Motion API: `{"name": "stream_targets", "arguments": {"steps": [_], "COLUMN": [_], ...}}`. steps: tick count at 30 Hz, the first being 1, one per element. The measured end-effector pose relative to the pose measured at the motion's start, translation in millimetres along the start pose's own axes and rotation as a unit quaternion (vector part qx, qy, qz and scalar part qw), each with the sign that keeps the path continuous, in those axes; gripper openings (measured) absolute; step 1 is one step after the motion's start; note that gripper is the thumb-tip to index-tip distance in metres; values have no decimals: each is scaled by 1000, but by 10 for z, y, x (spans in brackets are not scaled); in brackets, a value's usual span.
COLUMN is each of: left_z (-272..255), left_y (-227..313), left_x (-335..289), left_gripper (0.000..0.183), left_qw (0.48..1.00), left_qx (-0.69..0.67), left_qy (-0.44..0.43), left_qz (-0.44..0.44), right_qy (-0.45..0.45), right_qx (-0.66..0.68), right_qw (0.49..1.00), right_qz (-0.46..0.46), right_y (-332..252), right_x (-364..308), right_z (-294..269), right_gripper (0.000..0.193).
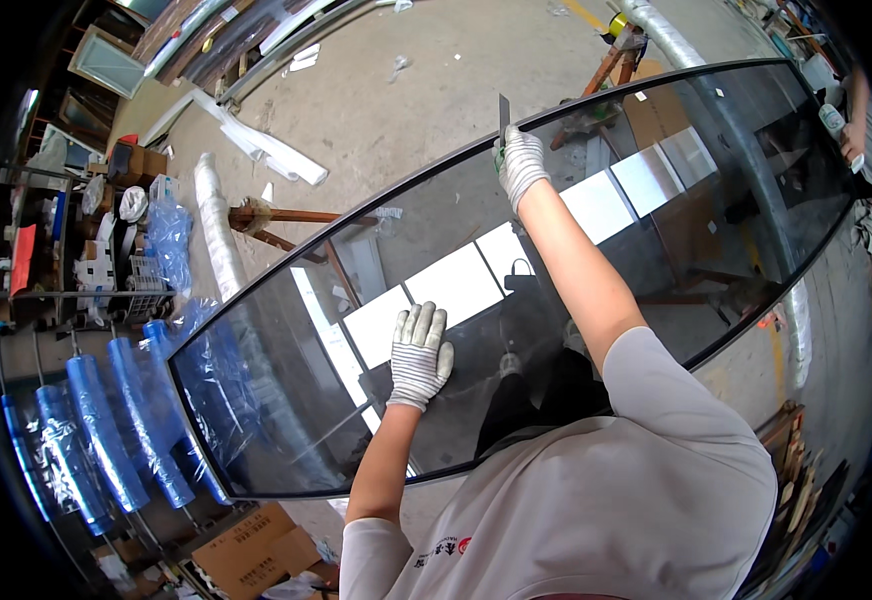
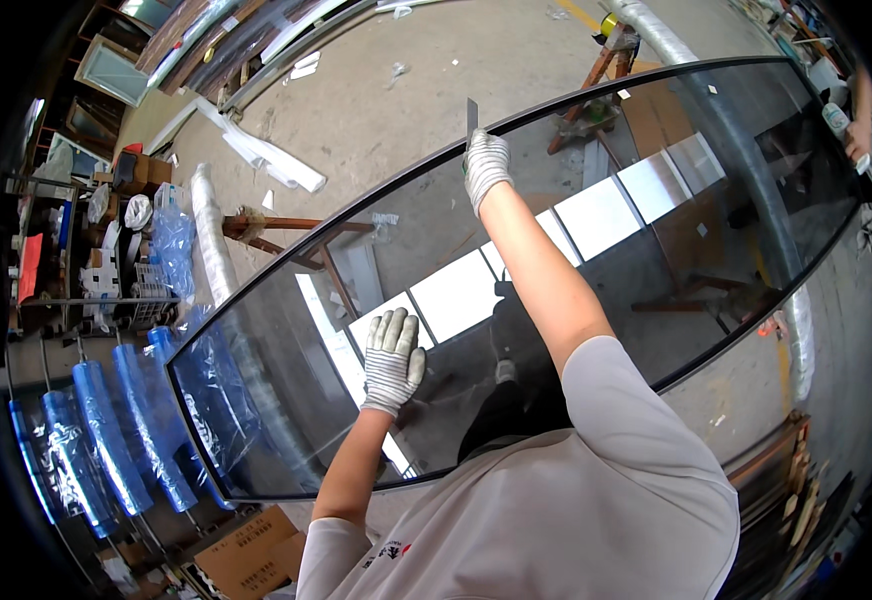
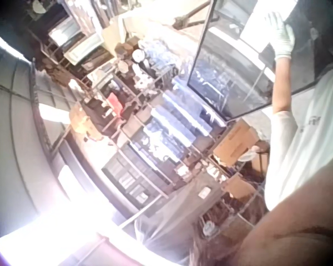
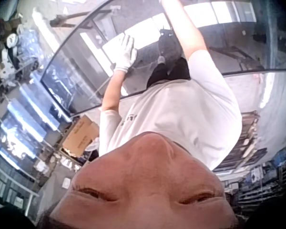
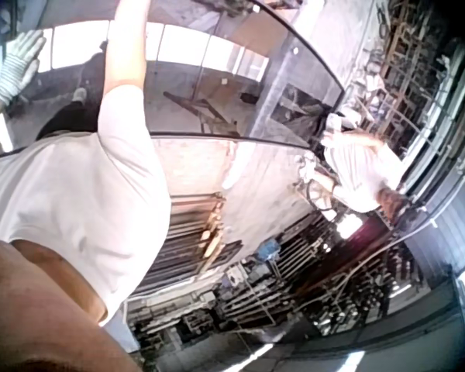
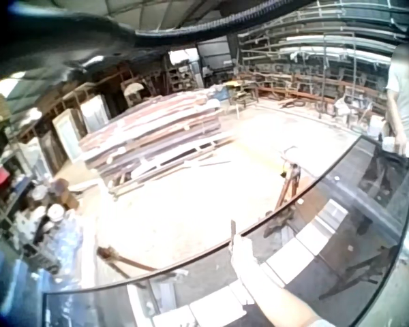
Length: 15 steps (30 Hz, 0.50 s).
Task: The person applies sealant to the edges of a large glass panel using a sealant gun, then wipes excess sealant with a tool and cleans the panel with a cloth.
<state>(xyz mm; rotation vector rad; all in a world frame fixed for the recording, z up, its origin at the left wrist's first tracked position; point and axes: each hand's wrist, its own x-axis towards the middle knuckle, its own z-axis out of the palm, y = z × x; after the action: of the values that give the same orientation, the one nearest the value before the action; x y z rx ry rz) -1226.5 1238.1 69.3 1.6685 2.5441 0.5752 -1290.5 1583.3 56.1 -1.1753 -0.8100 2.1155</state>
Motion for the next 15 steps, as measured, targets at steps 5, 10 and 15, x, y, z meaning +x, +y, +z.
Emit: {"name": "stream_targets", "arguments": {"steps": [5, 10, 15], "left_z": [-25, -21, -2], "left_y": [15, 18, 5], "left_x": [-12, 0, -5], "left_gripper": [54, 53, 53], "left_qw": [1000, 1000, 1000], "left_qx": [-7, -9, -3], "left_qy": [2, 4, 13], "left_qz": [-4, -3, -1], "right_qy": [-153, -44, 13], "right_qx": [204, -102, -346], "right_qw": [967, 984, 918], "right_qz": [14, -136, -192], "right_y": [-435, -364, -368], "right_x": [-355, -222, -40], "right_z": [-203, -590, -863], "right_gripper": [25, 33, 29]}}
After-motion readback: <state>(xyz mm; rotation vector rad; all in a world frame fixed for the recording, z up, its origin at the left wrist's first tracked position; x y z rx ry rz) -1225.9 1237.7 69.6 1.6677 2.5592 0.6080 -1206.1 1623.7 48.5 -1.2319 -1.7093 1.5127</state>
